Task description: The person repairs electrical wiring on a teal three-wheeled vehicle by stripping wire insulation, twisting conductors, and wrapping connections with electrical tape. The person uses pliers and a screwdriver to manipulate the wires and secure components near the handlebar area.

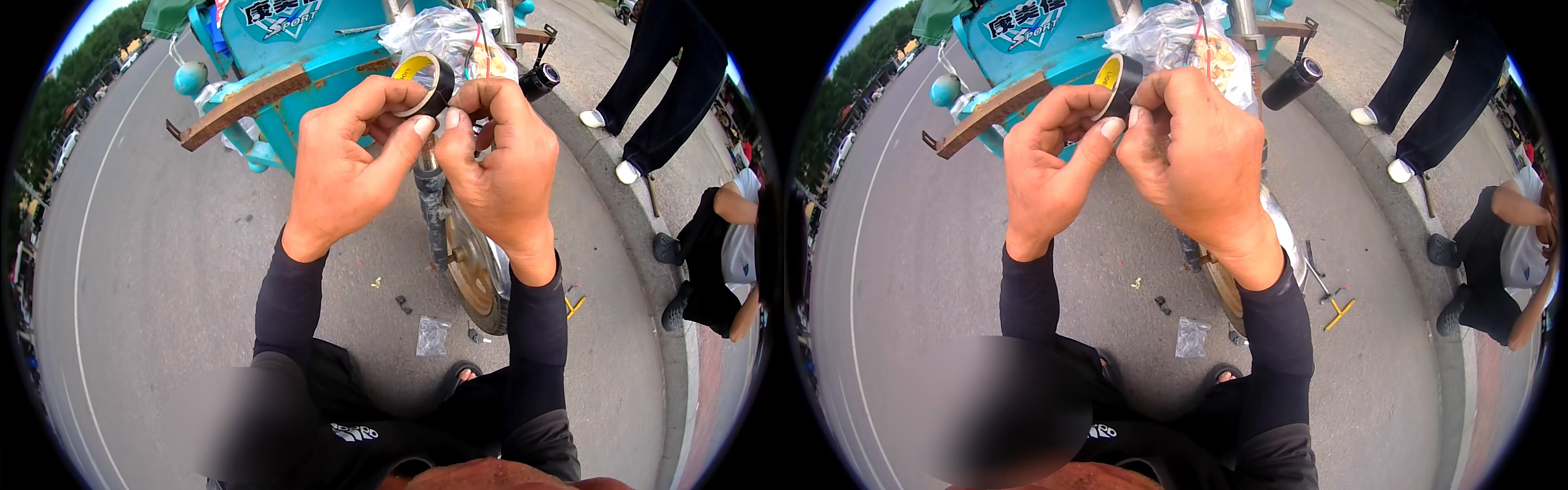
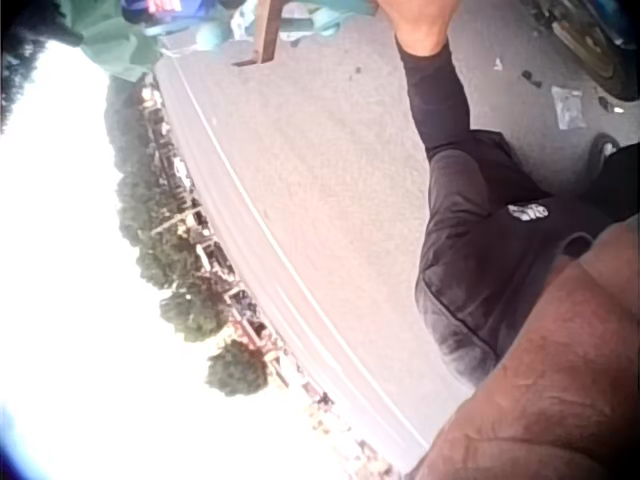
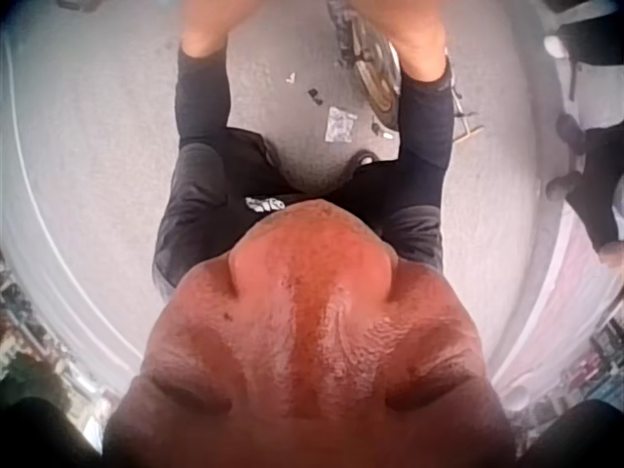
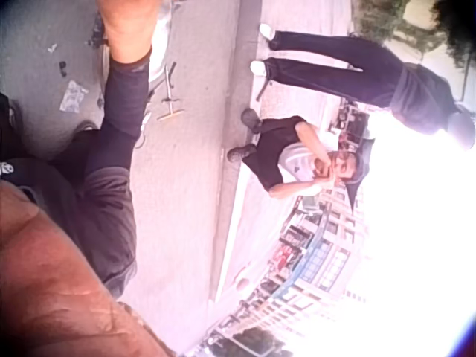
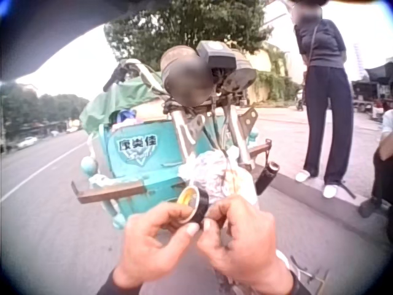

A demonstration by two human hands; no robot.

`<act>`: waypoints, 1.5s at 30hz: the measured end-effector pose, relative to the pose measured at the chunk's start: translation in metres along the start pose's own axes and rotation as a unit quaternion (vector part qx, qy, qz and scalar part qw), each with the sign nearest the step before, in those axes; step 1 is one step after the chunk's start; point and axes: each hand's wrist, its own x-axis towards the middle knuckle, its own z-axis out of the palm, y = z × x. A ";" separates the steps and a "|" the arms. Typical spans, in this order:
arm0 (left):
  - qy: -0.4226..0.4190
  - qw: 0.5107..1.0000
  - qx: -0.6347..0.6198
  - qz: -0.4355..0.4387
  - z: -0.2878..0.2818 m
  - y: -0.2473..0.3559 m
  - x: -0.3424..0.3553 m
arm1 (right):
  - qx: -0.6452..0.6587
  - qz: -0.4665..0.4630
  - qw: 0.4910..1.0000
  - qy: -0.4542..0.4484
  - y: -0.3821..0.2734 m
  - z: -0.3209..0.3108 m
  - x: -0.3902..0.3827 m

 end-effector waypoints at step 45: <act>0.072 0.929 0.238 0.273 -0.094 -0.043 -0.003 | 0.469 0.182 0.858 -0.101 -0.057 0.007 -0.019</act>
